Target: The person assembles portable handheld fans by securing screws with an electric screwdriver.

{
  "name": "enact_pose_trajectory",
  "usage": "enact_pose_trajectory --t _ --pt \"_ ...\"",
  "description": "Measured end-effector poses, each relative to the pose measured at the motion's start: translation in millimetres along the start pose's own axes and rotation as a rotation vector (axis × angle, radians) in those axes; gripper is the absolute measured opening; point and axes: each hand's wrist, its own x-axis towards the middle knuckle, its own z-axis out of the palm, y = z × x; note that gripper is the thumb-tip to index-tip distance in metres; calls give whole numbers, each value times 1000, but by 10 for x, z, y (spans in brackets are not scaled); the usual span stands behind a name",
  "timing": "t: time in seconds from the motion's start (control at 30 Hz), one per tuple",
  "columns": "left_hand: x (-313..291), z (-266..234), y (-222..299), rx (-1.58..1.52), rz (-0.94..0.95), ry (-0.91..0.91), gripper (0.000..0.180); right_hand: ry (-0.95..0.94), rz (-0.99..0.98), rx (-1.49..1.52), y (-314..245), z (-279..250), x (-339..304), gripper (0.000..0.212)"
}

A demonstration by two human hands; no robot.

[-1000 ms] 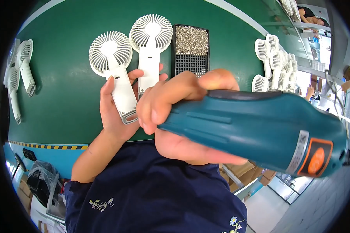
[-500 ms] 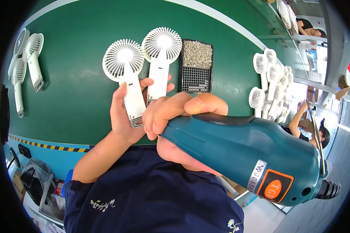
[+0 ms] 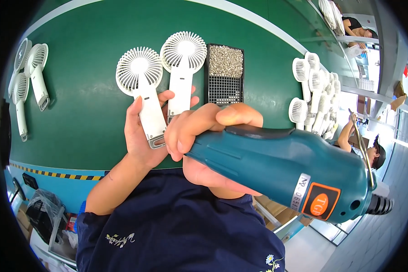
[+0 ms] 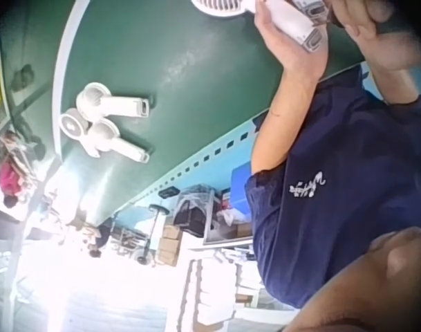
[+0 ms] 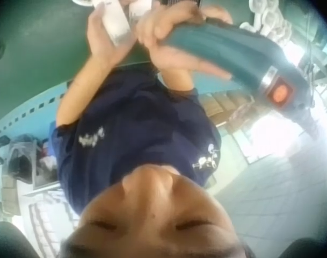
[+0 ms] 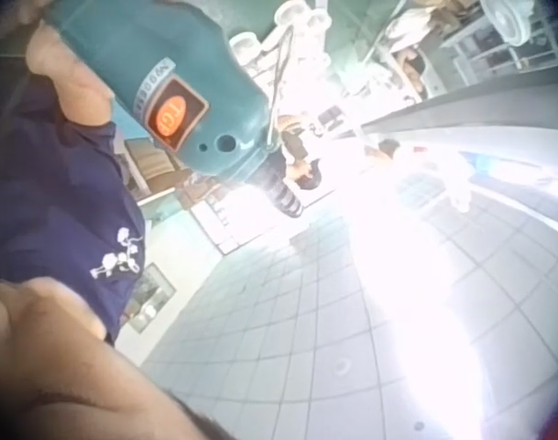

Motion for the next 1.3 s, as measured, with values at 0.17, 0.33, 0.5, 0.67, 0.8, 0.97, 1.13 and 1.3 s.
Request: enact_pose_trajectory --t 0.17,0.33,0.5,0.67,0.8,0.97,1.13,1.3 --pt "-16 7 -4 -36 -16 -6 57 -44 58 20 -1 -77 9 81" --pt "7 10 12 -39 -13 0 56 -15 -9 128 -54 -8 6 63" --pt "7 41 33 -44 -5 7 55 185 -90 69 -363 13 -51 76" --pt "-11 -15 -9 10 18 10 51 350 497 -467 -310 -41 -529 44" --pt "-4 26 -50 60 33 17 31 569 753 -392 -111 136 -733 37" --pt "-67 11 -9 186 0 46 39 625 744 -319 52 202 -703 27" --pt "-18 47 -44 224 84 76 40 628 763 -208 100 153 -713 23" --pt "16 92 -2 35 135 127 36 676 691 -135 84 222 -837 23"
